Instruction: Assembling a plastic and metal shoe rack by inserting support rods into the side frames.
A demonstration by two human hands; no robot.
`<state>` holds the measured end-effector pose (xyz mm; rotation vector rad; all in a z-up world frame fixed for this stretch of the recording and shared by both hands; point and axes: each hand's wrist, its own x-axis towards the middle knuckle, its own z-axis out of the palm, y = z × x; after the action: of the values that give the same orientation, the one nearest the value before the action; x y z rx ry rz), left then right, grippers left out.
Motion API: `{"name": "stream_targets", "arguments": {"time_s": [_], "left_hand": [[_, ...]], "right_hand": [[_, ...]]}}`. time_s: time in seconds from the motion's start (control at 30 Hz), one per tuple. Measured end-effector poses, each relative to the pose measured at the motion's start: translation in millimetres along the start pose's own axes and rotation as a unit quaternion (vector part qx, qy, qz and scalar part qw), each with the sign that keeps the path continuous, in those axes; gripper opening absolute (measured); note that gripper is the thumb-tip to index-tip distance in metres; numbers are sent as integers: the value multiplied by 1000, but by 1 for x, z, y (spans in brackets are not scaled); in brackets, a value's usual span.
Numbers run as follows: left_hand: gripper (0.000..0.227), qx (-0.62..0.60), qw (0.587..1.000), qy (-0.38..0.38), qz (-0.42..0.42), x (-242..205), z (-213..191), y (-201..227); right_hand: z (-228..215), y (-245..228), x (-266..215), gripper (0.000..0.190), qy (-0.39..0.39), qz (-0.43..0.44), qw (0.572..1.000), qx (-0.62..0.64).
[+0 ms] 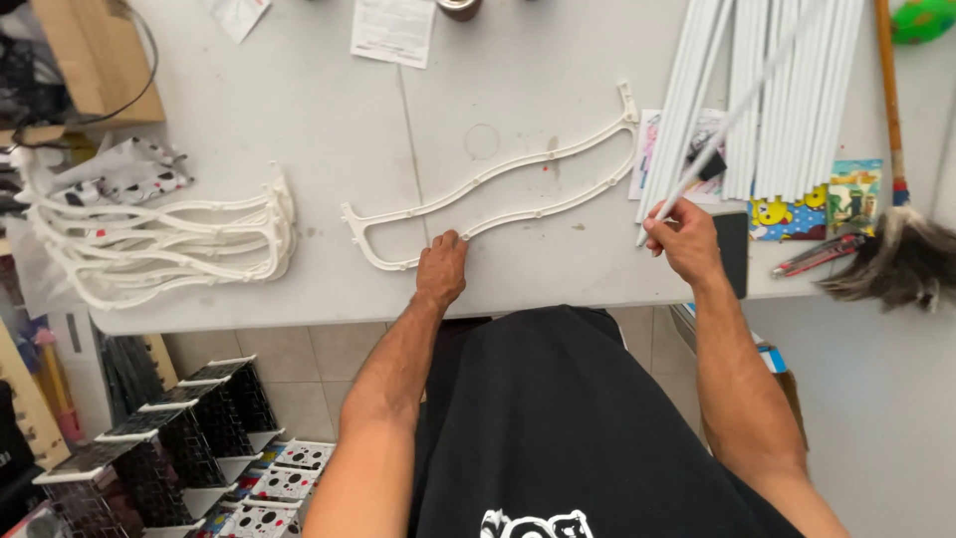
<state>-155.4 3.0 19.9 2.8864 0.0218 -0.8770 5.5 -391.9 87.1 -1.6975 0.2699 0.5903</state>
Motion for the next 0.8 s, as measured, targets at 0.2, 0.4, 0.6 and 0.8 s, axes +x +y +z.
{"name": "stream_targets", "arguments": {"time_s": [0.2,0.4,0.6,0.8], "left_hand": [[6,17,992,123,15,-2,80,-54],[8,-25,985,165,33,-12,105,-109],[9,-49,972,216,84,-32,104,-154],[12,-154,951,264,39,-71,83,-173]], "right_hand": [[60,-54,-52,8,-49,-84,995,-11],[131,-96,-104,12,-67,-157,985,18],[206,-120,-140,12,-89,-160,980,-78],[265,-141,-167,14,-130,-205,968,-67]]}}
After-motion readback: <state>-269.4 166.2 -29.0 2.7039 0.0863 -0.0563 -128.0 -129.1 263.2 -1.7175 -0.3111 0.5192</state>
